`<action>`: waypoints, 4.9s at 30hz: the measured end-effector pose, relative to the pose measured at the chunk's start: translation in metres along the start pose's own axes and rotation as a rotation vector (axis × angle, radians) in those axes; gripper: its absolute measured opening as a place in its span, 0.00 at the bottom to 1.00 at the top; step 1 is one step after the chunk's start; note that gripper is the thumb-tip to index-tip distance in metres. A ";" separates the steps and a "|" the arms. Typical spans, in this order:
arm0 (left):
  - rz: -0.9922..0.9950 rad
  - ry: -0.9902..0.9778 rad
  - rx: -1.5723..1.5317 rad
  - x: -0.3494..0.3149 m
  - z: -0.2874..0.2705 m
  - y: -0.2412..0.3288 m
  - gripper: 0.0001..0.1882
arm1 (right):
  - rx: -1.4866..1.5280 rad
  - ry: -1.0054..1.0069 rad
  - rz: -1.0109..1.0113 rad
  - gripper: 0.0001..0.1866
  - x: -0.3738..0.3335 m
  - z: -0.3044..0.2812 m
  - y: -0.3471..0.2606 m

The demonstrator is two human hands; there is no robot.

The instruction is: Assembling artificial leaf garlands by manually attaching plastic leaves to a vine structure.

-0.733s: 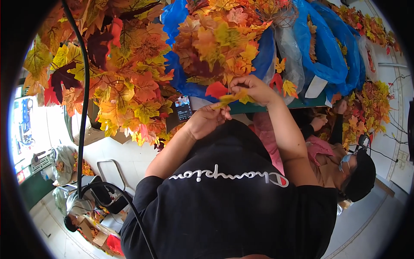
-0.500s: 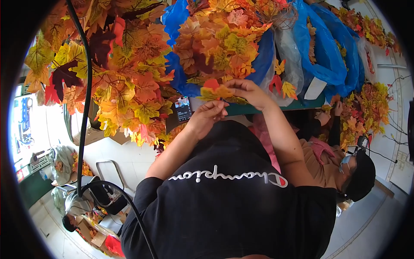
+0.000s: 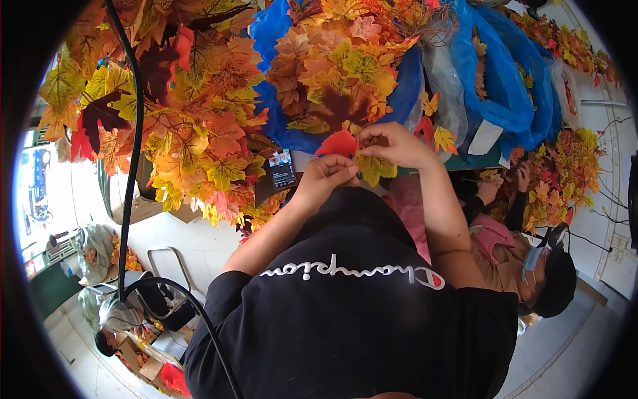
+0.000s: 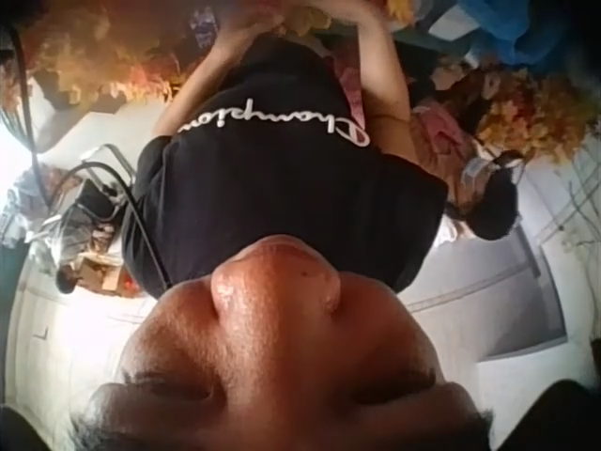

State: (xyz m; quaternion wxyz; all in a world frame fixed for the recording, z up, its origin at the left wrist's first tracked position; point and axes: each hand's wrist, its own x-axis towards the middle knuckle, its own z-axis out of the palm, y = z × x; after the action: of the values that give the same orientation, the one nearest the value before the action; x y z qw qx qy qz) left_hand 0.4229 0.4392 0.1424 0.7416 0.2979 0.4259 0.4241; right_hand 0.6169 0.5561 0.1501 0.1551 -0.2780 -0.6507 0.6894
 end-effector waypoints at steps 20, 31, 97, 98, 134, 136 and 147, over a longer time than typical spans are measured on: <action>0.293 -1.089 0.637 -0.033 0.066 0.043 0.03 | -0.077 0.234 -0.199 0.15 -0.195 0.065 -0.065; -0.605 -0.321 -0.193 -0.096 0.015 0.006 0.07 | -0.222 -0.078 0.359 0.08 -0.109 0.097 -0.002; 0.516 1.179 0.042 -0.148 0.026 -0.065 0.14 | 0.487 -0.418 0.306 0.13 0.027 0.159 -0.007; 0.523 1.158 0.101 -0.147 0.029 -0.059 0.14 | 0.588 -0.375 0.346 0.10 0.025 0.162 -0.016; 0.142 0.861 -0.584 -0.154 -0.005 -0.056 0.08 | 0.051 -0.111 0.020 0.06 0.023 0.182 -0.009; 0.224 0.803 -0.568 -0.147 0.007 -0.043 0.08 | 0.192 -0.097 0.148 0.07 0.018 0.181 -0.006; -0.032 0.510 -0.379 -0.164 -0.040 -0.052 0.08 | 0.209 -0.242 0.028 0.05 -0.033 0.207 -0.064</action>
State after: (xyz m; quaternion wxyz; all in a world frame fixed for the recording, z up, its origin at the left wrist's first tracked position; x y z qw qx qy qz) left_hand 0.3617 0.2732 0.1441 0.6599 0.0315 0.5161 0.5451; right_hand 0.5121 0.3758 0.2190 0.0940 -0.1842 -0.5854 0.7839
